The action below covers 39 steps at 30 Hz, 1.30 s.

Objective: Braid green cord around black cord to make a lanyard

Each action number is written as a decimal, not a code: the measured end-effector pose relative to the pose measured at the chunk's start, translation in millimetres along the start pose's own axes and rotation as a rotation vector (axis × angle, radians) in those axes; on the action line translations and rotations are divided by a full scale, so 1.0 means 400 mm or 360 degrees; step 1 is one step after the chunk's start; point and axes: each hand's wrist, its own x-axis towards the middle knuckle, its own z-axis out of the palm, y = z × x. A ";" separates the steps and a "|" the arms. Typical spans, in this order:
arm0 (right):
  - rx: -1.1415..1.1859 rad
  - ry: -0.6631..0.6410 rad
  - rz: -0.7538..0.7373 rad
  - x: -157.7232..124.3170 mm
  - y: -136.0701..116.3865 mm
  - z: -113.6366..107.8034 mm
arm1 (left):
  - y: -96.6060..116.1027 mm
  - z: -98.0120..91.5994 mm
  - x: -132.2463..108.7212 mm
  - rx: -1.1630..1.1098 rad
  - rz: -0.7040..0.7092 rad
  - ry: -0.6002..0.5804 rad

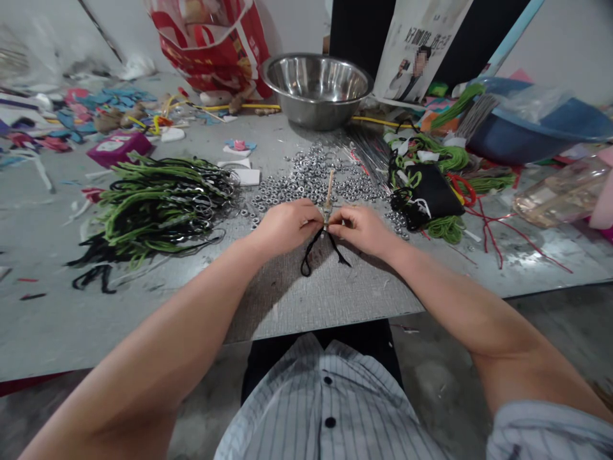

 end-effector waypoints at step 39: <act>-0.0575 -0.0145 -0.0147 0.002 0.003 0.029 | -0.010 0.019 0.004 0.0059 -0.0048 -0.0289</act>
